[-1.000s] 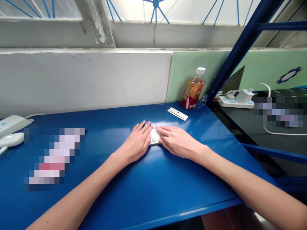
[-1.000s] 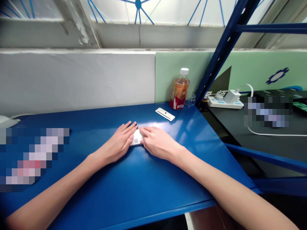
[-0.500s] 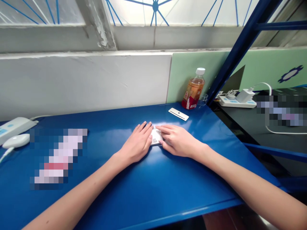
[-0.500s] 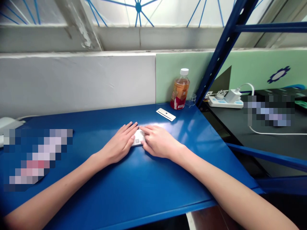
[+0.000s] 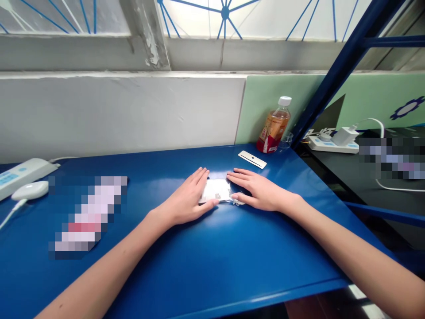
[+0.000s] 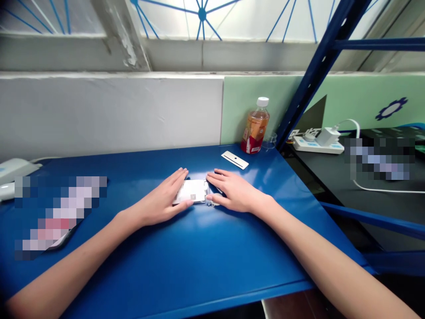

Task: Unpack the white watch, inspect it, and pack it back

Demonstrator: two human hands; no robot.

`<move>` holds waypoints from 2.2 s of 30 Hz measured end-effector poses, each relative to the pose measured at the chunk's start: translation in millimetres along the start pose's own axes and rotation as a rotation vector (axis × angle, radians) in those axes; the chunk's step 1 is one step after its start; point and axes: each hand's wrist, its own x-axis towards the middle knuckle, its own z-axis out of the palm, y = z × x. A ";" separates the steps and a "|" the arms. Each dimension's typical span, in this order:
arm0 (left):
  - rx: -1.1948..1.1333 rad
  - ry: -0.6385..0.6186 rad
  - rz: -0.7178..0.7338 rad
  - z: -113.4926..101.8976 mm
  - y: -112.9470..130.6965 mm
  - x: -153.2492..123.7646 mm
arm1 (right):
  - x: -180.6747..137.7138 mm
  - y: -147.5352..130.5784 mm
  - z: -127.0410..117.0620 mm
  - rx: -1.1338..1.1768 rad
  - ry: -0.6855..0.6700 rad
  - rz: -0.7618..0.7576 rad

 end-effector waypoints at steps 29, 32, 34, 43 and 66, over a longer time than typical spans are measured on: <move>-0.041 0.246 0.000 -1.8 -10.5 1.1 | 3.8 -4.2 -16.5 0.738 0.768 0.212; -0.081 0.268 0.013 -2.8 -8.6 0.4 | 5.1 -0.6 -12.6 0.850 0.662 0.336; -0.121 0.273 0.055 -4.8 -5.0 -1.2 | 5.9 2.3 -7.4 0.884 0.592 0.392; -0.071 0.125 0.176 -3.9 4.6 -4.4 | 7.2 1.3 6.8 0.636 0.352 0.358; -0.031 0.044 0.101 -8.8 -6.5 -6.6 | -6.5 4.1 1.1 0.017 -0.055 0.012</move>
